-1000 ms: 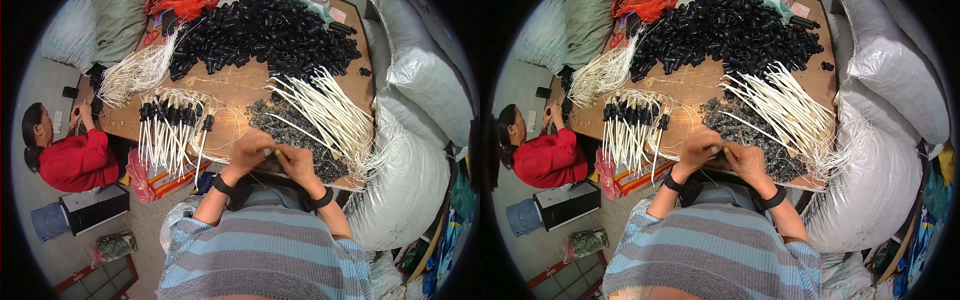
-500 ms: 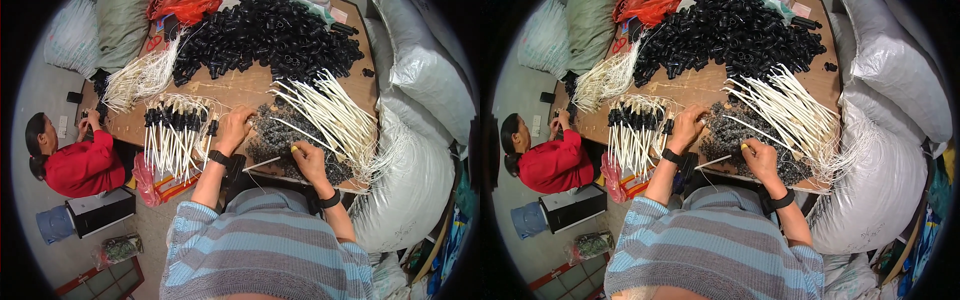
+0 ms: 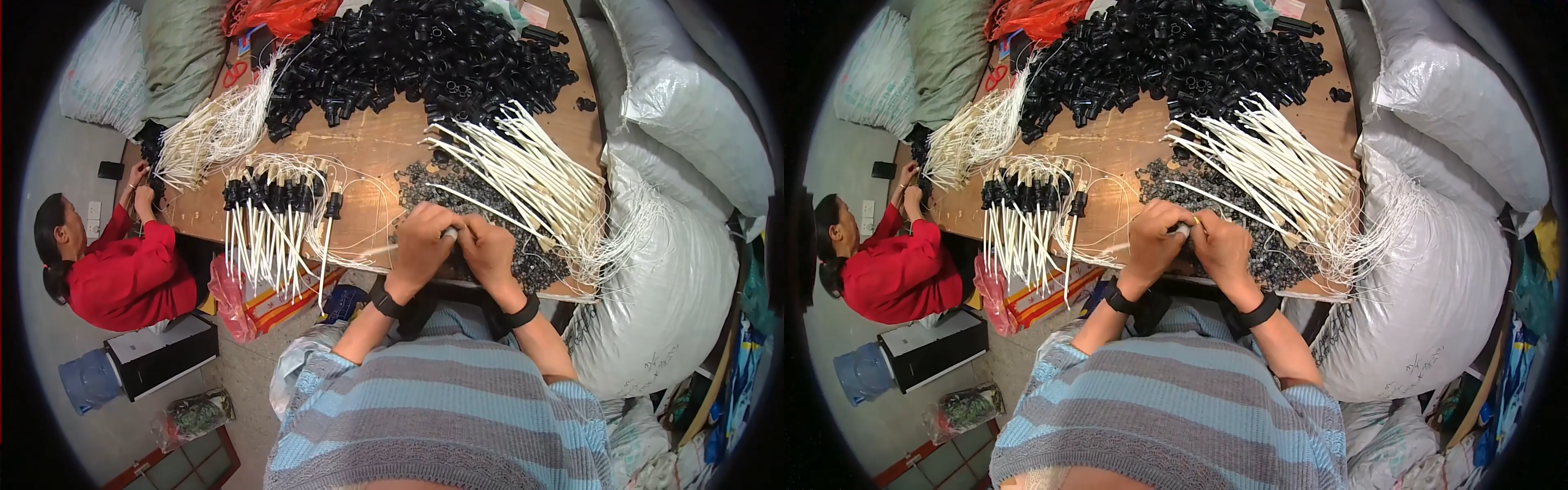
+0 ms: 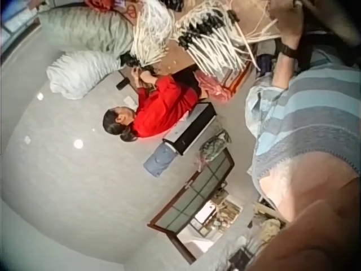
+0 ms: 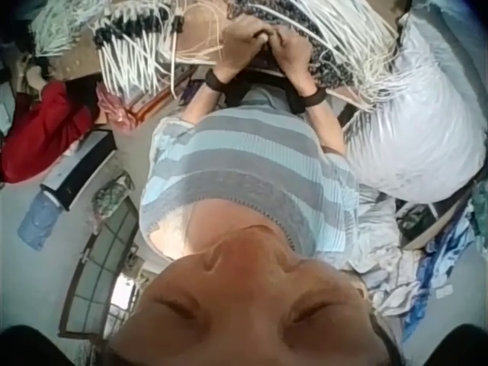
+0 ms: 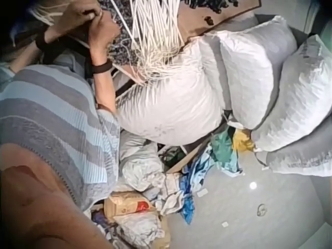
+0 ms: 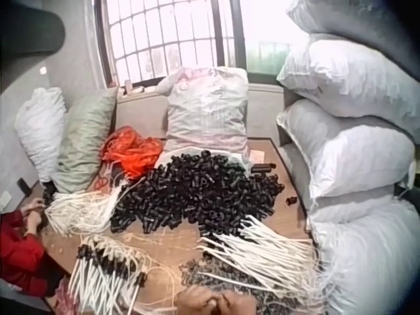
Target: The person assembles components by hand, picking up a black plastic part and a white wire, threading the wire through the part, and sliding a small grey bead onto the wire. They repeat this process, occasionally moving items aside on the table to reach more parts.
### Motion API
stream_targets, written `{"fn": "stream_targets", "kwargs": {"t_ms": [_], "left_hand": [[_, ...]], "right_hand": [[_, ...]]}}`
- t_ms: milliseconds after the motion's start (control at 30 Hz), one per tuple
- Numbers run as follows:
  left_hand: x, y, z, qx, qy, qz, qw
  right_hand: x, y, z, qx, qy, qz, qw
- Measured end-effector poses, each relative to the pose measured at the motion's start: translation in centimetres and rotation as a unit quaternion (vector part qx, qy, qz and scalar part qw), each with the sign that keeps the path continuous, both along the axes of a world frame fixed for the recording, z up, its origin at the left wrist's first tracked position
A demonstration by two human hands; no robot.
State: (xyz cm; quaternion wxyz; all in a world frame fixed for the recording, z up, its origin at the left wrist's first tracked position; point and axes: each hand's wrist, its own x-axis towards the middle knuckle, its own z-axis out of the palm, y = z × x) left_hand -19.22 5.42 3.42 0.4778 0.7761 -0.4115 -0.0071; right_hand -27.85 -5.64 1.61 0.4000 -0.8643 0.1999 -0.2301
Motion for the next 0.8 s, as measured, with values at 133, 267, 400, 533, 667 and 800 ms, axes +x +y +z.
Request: {"fn": "stream_targets", "kwargs": {"t_ms": [133,267,400,533,667,800], "left_hand": [[0.4,0.7,-0.8,-0.012,0.052,0.01,0.999],[0.3,0.8,-0.9,-0.043,0.291,0.066,0.953],[0.5,0.9,-1.3,-0.021,0.325,0.05,0.944],[0.7,0.9,-1.3,0.03,0.264,0.053,0.963],[1.1,1.0,-1.2,0.02,0.194,0.041,0.98],[1.7,1.7,-1.2,0.031,0.094,0.042,0.994]], "right_hand": [[-0.4,0.3,0.6,-0.118,-0.003,-0.007,0.993],[-0.7,0.1,0.2,-0.199,-0.003,0.02,0.98],[-1.1,0.2,0.2,-0.246,0.007,0.053,0.968],[-1.1,0.1,0.4,-0.242,0.002,0.052,0.969],[-1.0,0.1,0.4,-0.216,0.01,0.072,0.974],[-1.1,0.1,1.4,-0.048,-0.051,0.095,0.993]]}}
